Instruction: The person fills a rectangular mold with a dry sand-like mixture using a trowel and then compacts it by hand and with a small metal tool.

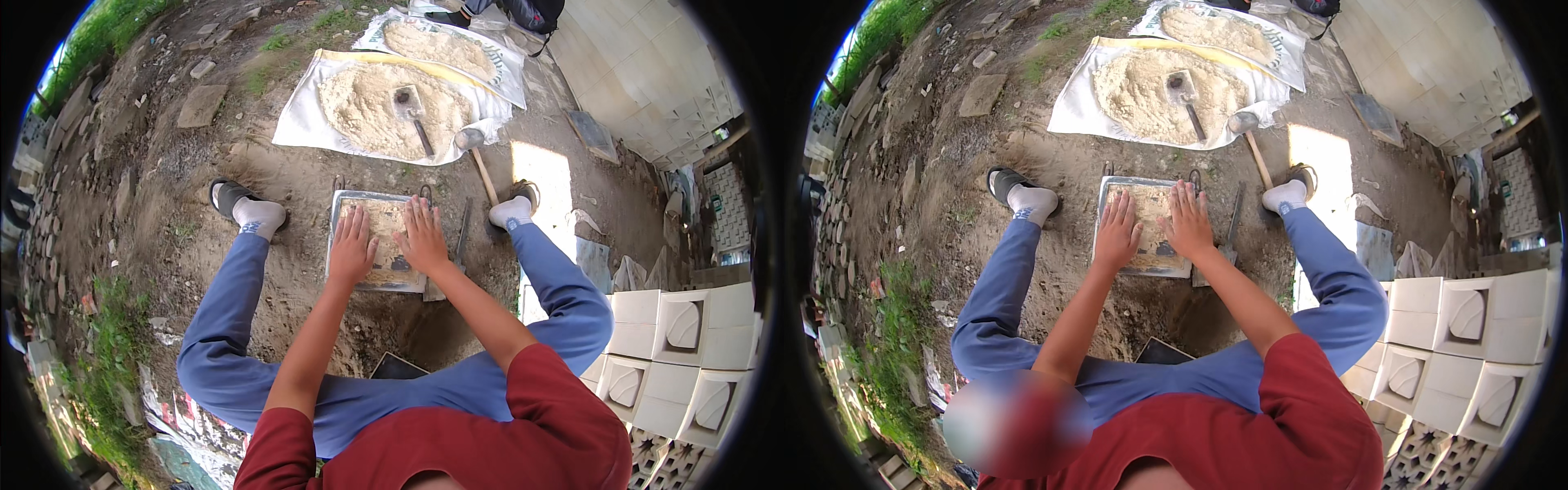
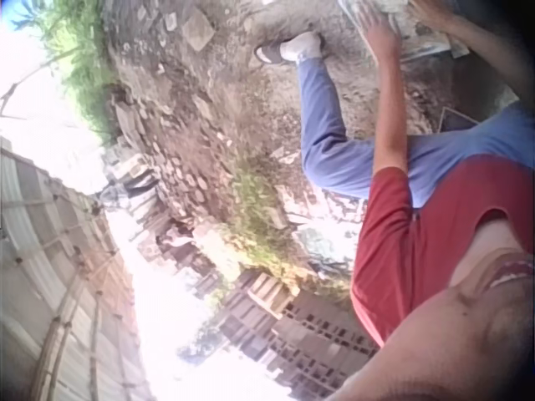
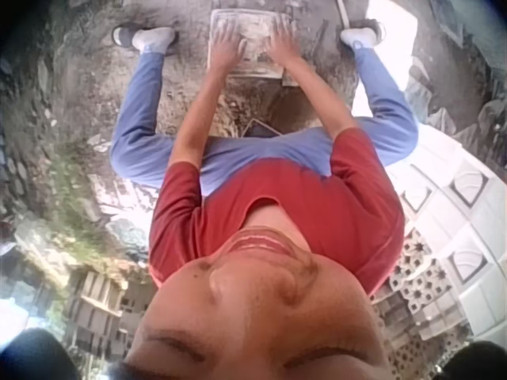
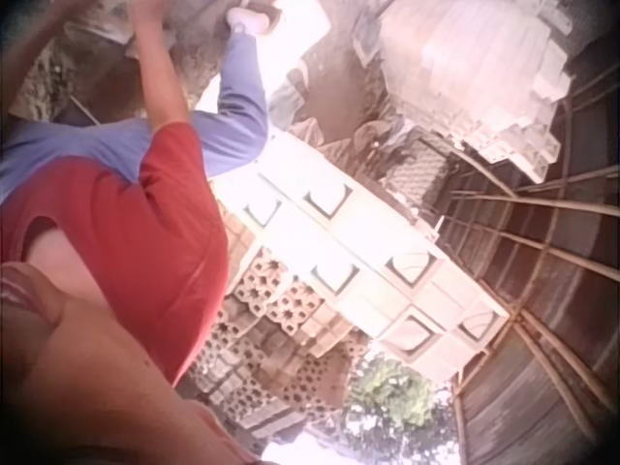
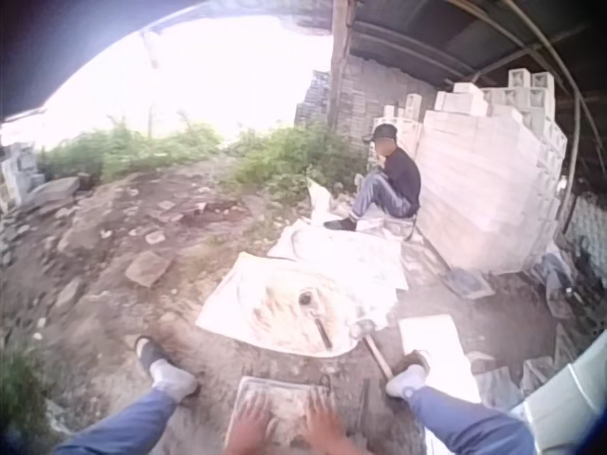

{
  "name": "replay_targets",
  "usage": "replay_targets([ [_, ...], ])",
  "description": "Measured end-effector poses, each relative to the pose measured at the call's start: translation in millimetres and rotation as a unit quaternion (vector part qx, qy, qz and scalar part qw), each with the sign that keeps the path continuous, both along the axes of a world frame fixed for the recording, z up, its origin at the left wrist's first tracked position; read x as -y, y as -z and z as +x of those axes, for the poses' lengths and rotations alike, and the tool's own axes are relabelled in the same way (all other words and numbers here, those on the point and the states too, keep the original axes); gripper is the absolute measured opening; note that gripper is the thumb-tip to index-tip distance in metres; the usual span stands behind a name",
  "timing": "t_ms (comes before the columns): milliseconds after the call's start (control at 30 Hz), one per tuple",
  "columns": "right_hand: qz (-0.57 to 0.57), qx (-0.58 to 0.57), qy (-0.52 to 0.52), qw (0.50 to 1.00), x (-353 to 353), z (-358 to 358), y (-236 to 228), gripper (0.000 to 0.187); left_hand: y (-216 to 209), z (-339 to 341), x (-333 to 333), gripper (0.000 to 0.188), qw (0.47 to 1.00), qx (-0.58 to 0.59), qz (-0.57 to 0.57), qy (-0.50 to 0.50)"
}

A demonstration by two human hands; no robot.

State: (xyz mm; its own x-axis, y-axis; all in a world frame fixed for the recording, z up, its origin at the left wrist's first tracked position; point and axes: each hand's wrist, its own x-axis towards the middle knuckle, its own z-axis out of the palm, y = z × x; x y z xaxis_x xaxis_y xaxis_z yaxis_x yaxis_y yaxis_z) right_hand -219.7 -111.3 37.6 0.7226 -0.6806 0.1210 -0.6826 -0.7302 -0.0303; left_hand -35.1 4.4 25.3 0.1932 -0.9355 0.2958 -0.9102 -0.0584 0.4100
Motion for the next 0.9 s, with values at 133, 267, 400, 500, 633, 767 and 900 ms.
replay_targets([
  [133,-0.003,-0.025,-0.02,0.999,-4,-12,4,0.082,4,5,0,0.064,1.0,-0.008,-0.001,0.025],
  [267,0.013,-0.038,-0.055,0.998,-14,-22,-1,0.081,3,6,-15,0.066,0.998,0.003,0.022,0.055],
  [400,0.045,0.01,-0.119,0.992,-39,-41,-7,0.08,-2,2,-38,0.066,0.996,0.026,0.035,0.084],
  [500,0.064,0.034,-0.12,0.99,-50,-49,-8,0.08,-3,0,-40,0.066,0.995,0.03,0.018,0.097],
  [633,0.111,0.038,-0.165,0.979,-43,-55,-15,0.076,-7,-4,-24,0.066,0.994,0.024,0.037,0.097],
  [767,0.13,0.164,-0.058,0.976,-32,-73,-7,0.068,-6,-5,4,0.067,0.99,0.027,0.036,0.134],
  [900,0.095,0.178,0.082,0.976,-14,-102,18,0.065,-5,-10,1,0.066,0.977,0.064,0.045,0.199],
])
